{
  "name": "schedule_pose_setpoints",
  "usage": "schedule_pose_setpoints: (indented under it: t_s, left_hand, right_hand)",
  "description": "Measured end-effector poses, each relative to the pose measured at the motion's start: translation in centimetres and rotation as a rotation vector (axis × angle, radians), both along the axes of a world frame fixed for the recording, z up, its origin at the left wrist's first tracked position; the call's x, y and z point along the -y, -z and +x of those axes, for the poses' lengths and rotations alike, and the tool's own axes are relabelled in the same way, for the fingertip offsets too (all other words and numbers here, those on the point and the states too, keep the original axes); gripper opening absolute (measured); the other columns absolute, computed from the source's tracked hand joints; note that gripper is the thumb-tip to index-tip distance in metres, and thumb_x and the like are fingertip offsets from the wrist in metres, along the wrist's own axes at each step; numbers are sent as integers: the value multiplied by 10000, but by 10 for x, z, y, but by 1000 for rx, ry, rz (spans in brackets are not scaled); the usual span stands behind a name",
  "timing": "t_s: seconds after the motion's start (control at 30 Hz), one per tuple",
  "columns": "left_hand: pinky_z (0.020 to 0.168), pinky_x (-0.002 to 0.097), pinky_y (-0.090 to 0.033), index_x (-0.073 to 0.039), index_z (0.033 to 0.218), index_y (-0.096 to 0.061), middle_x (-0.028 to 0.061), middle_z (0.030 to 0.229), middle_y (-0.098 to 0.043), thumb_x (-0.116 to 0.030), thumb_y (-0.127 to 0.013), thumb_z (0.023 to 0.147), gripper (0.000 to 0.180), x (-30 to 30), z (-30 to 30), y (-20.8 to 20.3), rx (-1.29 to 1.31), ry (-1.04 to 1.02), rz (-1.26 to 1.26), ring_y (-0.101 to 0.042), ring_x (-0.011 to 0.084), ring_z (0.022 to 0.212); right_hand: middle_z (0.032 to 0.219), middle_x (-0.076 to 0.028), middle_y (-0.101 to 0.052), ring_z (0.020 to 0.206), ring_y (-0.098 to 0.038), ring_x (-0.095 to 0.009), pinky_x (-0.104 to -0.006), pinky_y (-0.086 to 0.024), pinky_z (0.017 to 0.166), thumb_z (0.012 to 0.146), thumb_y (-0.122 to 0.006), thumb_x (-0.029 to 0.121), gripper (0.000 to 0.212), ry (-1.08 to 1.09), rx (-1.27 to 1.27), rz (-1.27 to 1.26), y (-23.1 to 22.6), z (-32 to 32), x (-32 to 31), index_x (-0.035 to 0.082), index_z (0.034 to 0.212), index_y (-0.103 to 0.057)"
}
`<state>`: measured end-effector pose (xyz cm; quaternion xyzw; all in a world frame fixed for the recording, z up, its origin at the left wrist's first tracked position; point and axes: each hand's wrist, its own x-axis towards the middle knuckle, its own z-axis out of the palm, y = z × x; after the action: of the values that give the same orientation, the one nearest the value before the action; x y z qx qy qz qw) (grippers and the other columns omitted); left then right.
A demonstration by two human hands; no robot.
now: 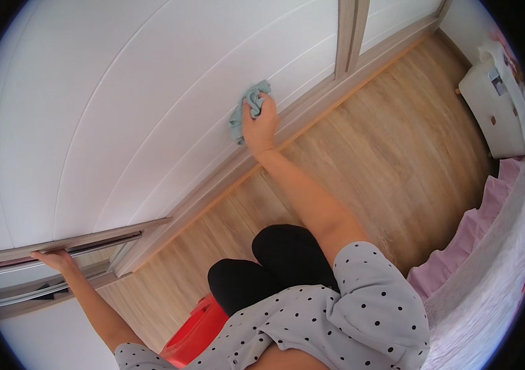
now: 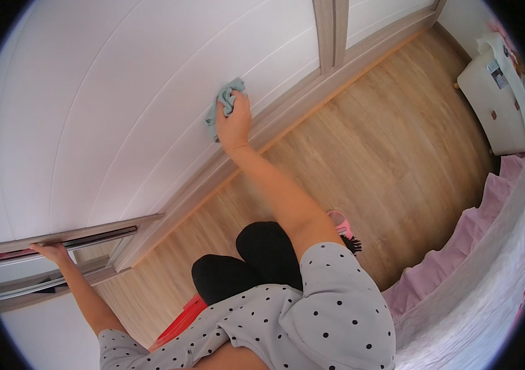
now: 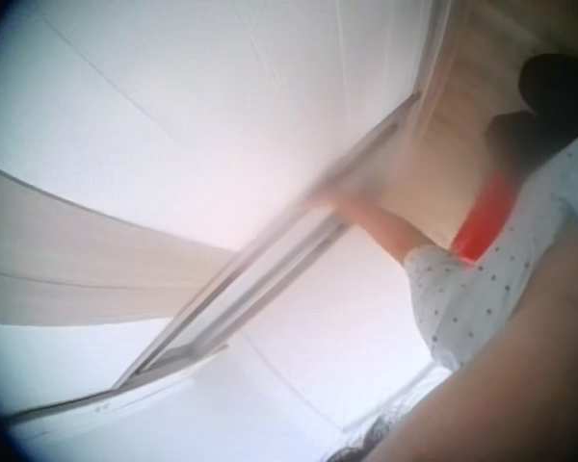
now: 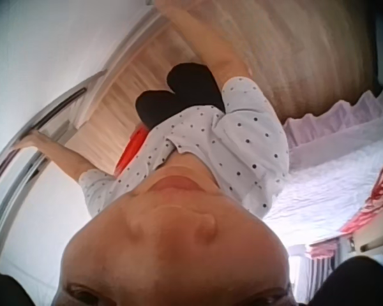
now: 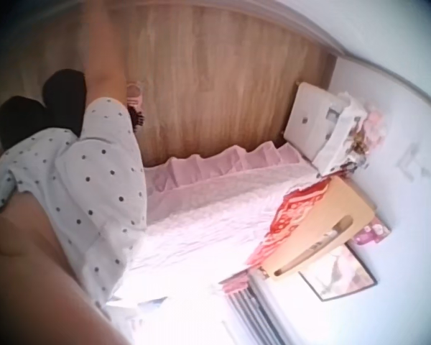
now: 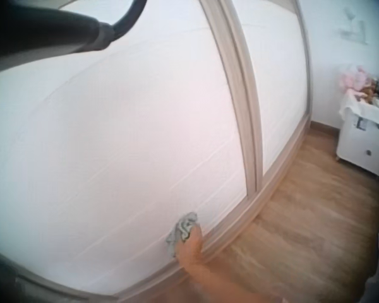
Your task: The person sits on a red stool and wipes the exterior surface of a white wardrobe door using a light blue cloth. They systematically clean the upper, middle, and lower sections of the door, occasionally folding the cloth to use a clean side.
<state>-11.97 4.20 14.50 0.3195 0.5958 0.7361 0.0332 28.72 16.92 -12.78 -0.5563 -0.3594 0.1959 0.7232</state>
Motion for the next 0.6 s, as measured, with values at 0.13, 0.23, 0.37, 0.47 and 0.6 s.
schedule_pose_setpoints:
  t_s: [0.13, 0.23, 0.37, 0.47, 0.6]
  left_hand:
    - [1024, 391, -281, -60, 1336, -279, 118, 1366, -302, -574, -290, 882, 686, 4, -1, -1, -28, 9, -3, -317, 269, 1235]
    - [1030, 394, -269, -72, 1338, -282, 117, 1368, -299, -577, -283, 880, 681, 1, 2, 1, -28, -6, -3, -308, 266, 1241]
    - [1036, 399, -259, -73, 1340, -279, 117, 1371, -296, -572, -272, 884, 676, -1, -7, 0, -8, -3, 0, -304, 266, 1245]
    - [1038, 399, -258, -75, 1343, -278, 116, 1372, -297, -575, -260, 885, 678, 2, -14, 1, 1, 22, -22, -303, 268, 1245]
    - [1039, 398, -257, -75, 1341, -283, 112, 1373, -302, -580, -243, 885, 681, -1, -8, 6, -92, -55, 0, -308, 270, 1242]
  right_hand:
    - [803, -167, -530, 765, -531, -303, -369, -428, 676, 776, -585, 113, 203, -58, -181, -113, -4, 14, -4, -21, 884, -477]
    - [776, -165, -541, 730, -534, -296, -371, -430, 671, 760, -599, 134, 218, -79, -320, -221, -12, 22, -6, -16, 855, -473]
    - [773, -153, -558, 708, -539, -280, -372, -436, 658, 738, -609, 150, 224, -182, -164, -243, -6, 13, -1, -9, 833, -484]
    - [780, -147, -571, 717, -551, -271, -374, -441, 662, 732, -607, 146, 213, -134, -233, -220, -7, 31, -9, -8, 829, -495]
    - [798, -153, -582, 747, -565, -276, -375, -446, 687, 728, -613, 149, 220, -76, -391, -267, -10, 44, -19, -7, 844, -510]
